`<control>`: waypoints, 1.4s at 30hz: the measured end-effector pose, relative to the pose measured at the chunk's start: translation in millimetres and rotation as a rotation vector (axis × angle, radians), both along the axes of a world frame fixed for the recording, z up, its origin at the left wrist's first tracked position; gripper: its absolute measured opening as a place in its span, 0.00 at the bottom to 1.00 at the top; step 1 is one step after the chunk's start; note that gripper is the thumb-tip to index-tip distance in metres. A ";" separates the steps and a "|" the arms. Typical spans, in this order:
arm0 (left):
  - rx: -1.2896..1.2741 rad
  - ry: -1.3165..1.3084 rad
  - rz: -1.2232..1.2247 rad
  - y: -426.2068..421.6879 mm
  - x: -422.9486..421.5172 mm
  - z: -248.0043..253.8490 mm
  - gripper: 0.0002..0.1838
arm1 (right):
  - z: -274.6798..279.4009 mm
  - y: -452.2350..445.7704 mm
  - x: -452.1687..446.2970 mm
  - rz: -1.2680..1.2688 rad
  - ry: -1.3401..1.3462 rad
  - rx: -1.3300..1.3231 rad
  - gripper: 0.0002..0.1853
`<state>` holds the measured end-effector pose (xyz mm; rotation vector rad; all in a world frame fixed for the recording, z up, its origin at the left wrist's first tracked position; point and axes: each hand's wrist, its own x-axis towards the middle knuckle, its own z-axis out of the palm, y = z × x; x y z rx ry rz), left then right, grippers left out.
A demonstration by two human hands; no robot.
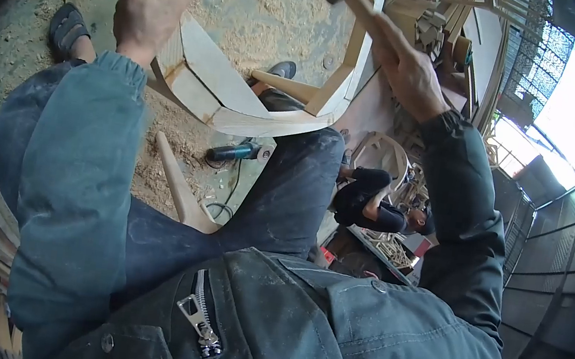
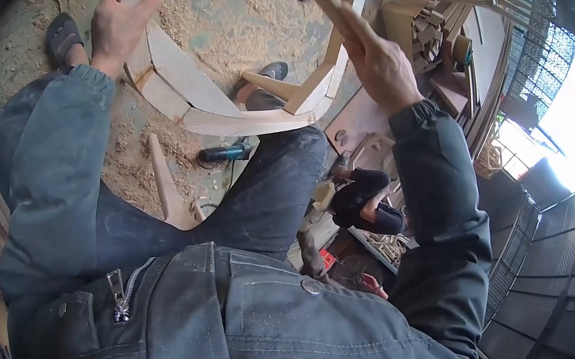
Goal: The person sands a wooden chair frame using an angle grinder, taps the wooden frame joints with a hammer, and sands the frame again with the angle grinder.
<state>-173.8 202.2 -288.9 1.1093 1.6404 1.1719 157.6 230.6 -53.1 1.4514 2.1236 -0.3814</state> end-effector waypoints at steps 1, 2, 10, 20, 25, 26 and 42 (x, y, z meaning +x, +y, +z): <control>-0.015 0.008 -0.007 -0.4 -3.1 0.5 0.41 | 2.8 -1.8 6.1 -0.001 -0.020 -0.047 0.28; -0.014 0.012 -0.003 -1.8 -3.1 2.0 0.41 | 1.8 -6.6 18.8 0.039 -0.367 -0.290 0.29; 0.018 -0.094 -0.072 5.7 1.6 3.8 0.41 | -5.9 5.2 -6.7 -0.065 -0.101 -0.059 0.25; -0.028 -0.072 -0.071 7.3 3.4 8.8 0.40 | -11.3 0.4 28.9 -0.061 -0.166 -0.055 0.24; 0.107 0.083 0.008 16.8 5.8 0.9 0.38 | -9.2 -0.4 32.8 0.025 -0.476 -0.283 0.26; 0.138 0.016 0.013 23.0 7.9 -1.5 0.38 | -11.8 9.3 40.7 0.006 -0.353 -0.199 0.24; 0.226 -0.182 0.028 20.0 21.1 41.5 0.34 | 13.1 -17.2 -6.3 -0.127 0.201 -0.023 0.27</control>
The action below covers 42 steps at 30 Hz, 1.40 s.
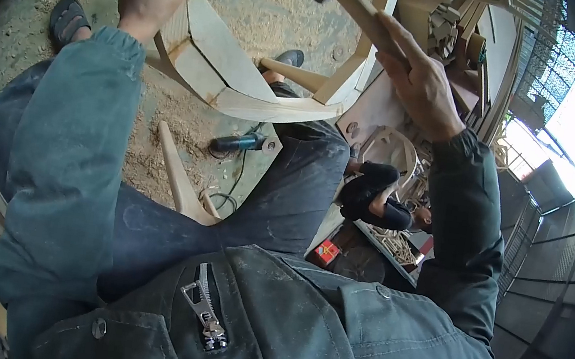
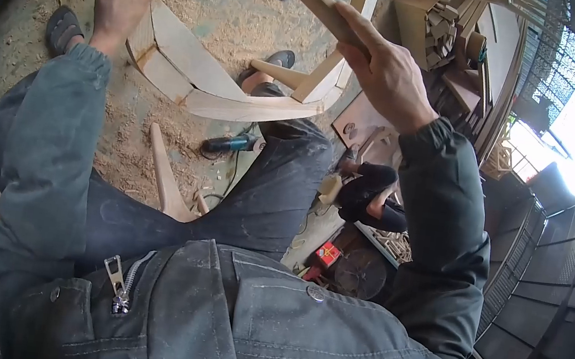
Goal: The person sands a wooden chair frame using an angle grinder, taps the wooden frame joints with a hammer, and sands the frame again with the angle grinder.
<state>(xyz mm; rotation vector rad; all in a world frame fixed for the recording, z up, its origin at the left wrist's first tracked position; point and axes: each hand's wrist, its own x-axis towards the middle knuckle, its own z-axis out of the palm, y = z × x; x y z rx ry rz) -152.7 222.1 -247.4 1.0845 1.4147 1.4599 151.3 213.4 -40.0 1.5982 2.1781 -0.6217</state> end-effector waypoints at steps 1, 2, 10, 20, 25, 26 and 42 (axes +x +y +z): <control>-0.087 -0.051 -0.047 0.9 -1.8 8.8 0.35 | 0.7 -7.2 -6.4 0.040 0.023 0.037 0.28; -0.174 -0.102 -0.095 -0.1 -3.0 12.5 0.36 | 2.4 -14.0 -10.6 0.080 0.046 0.073 0.29; -0.158 0.061 -0.009 1.9 -6.1 13.3 0.36 | -5.9 -38.8 -13.6 0.162 -0.528 -0.329 0.31; -0.145 0.028 -0.041 -3.7 -8.9 7.9 0.39 | -13.0 -47.7 7.6 0.212 -0.659 -0.396 0.28; -0.254 -0.017 -0.124 -4.2 -7.3 19.2 0.41 | -4.2 -40.2 -8.1 0.073 -0.125 0.026 0.30; -0.255 -0.017 -0.130 -3.9 -6.0 20.2 0.41 | -1.5 -45.6 -5.8 0.068 -0.126 0.026 0.30; -0.079 0.018 -0.067 -6.5 3.8 8.2 0.39 | -15.3 -58.7 -0.8 0.196 -0.621 -0.370 0.28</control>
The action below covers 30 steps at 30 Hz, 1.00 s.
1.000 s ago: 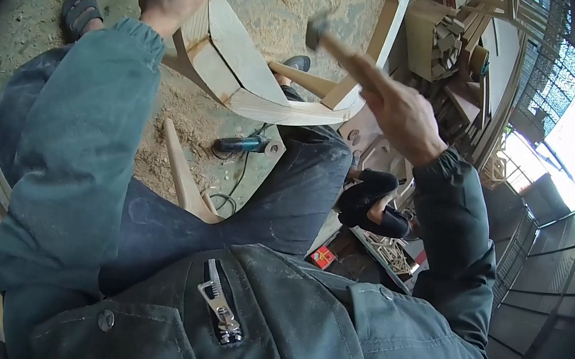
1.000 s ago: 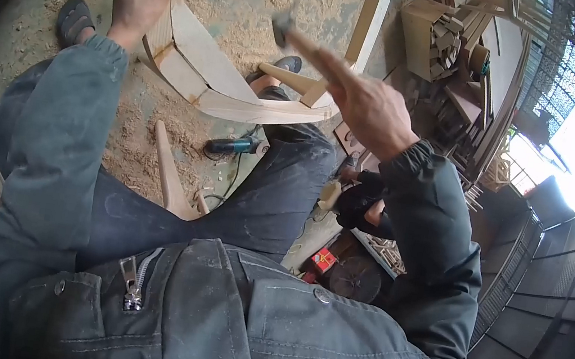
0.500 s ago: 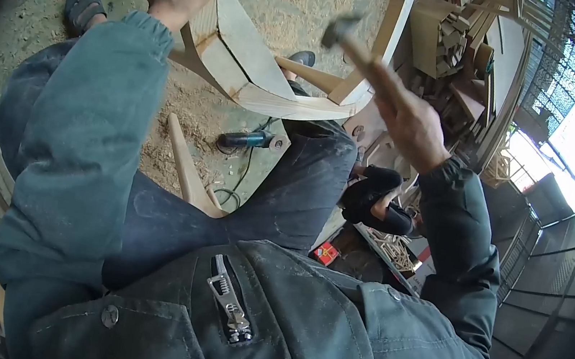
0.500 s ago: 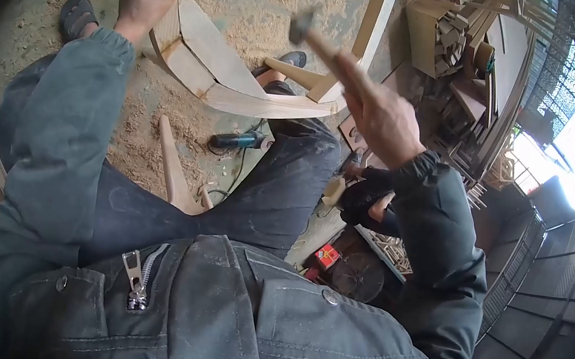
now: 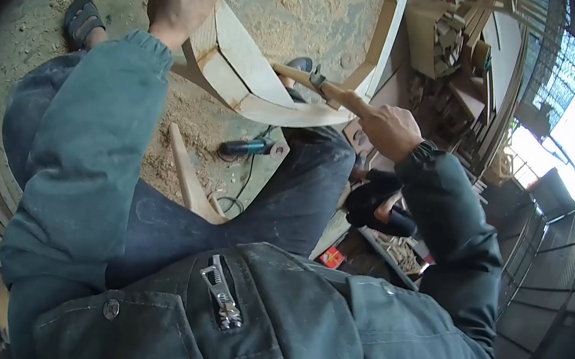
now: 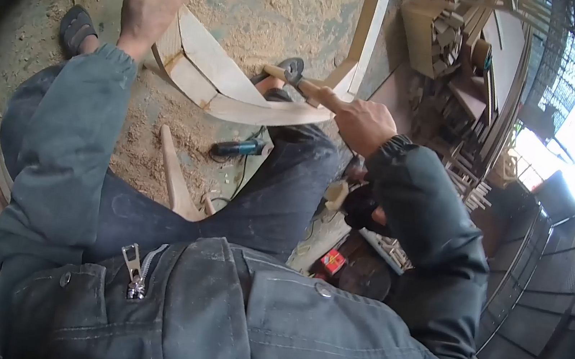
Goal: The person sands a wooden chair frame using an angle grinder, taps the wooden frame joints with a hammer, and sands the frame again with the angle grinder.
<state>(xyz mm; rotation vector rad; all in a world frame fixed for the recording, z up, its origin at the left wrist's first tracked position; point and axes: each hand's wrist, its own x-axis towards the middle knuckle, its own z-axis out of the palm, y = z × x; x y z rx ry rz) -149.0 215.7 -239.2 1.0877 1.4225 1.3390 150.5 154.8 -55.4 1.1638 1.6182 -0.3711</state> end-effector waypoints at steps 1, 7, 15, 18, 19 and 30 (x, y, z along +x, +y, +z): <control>0.014 0.011 0.025 7.1 -6.3 2.2 0.39 | -8.4 9.7 -3.3 0.063 0.059 -0.011 0.28; -0.083 -0.021 -0.009 2.7 -4.2 3.9 0.41 | 12.5 15.0 -4.6 -0.069 0.357 0.334 0.29; -0.049 0.062 -0.008 5.3 1.2 -6.7 0.42 | 18.3 3.7 4.9 -0.063 0.066 0.116 0.31; -0.118 -0.001 -0.040 1.4 -1.2 5.6 0.43 | 28.1 -3.2 0.4 -0.109 0.312 0.306 0.31; -0.177 -0.053 -0.062 2.5 -0.5 12.7 0.43 | 29.9 -9.4 6.7 -0.090 0.373 0.343 0.31; 0.040 -0.029 -0.116 6.5 -2.4 -57.5 0.37 | 22.2 -18.6 28.1 -0.052 0.427 0.384 0.31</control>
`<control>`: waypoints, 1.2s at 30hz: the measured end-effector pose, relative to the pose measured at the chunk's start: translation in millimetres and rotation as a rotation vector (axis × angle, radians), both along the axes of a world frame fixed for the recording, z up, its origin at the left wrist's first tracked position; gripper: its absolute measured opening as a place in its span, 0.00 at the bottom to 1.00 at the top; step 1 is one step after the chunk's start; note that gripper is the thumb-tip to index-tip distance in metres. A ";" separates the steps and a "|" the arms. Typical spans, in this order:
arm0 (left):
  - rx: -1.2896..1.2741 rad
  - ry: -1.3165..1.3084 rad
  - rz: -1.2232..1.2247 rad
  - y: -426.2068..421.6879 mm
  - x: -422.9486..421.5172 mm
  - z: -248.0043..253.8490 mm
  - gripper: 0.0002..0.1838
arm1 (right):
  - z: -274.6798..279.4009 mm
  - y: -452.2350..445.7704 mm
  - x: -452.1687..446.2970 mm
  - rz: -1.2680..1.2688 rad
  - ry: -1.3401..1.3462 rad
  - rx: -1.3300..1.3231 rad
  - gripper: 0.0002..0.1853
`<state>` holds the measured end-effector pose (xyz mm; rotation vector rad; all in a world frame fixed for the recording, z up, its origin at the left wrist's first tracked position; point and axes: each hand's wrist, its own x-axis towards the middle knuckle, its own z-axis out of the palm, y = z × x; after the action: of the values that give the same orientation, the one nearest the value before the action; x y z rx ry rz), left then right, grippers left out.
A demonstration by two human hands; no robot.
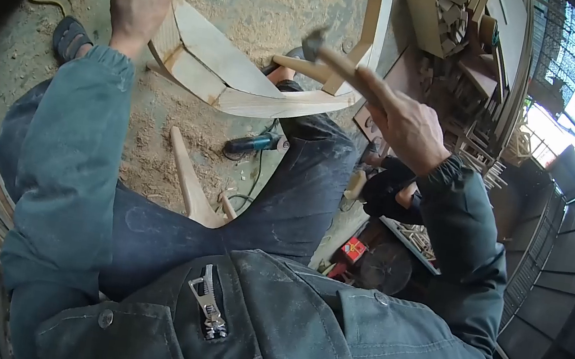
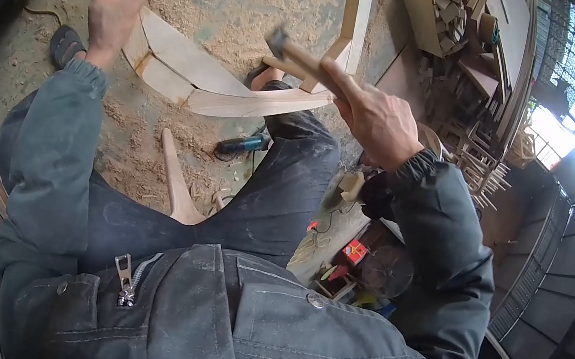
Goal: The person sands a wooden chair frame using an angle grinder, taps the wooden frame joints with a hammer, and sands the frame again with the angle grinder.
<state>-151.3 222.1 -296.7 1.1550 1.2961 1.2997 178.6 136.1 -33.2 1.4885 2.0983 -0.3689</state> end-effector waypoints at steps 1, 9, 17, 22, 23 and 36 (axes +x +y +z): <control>0.006 -0.032 0.000 -0.2 1.4 3.1 0.37 | -2.4 -3.8 13.1 -0.027 -0.190 -0.157 0.32; -0.049 -0.017 -0.008 -0.2 5.0 4.6 0.36 | -17.7 -7.3 36.8 0.043 -0.293 -0.262 0.31; -0.041 -0.005 0.006 0.1 4.3 2.1 0.36 | -6.9 -8.7 21.7 0.000 -0.088 -0.144 0.32; -0.024 0.145 0.030 -3.2 6.7 8.5 0.39 | -9.7 -17.6 29.3 -0.044 -0.336 -0.295 0.34; -0.019 0.150 0.057 0.5 1.9 4.9 0.39 | -13.3 -6.7 28.7 -0.018 -0.334 -0.284 0.34; 0.001 0.097 0.050 5.7 1.0 8.2 0.38 | -8.6 11.9 22.7 -0.083 -0.330 -0.288 0.31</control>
<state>-150.4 227.9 -288.5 1.2061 1.4022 1.2943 201.3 148.1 -41.8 1.3626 1.6539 -0.4062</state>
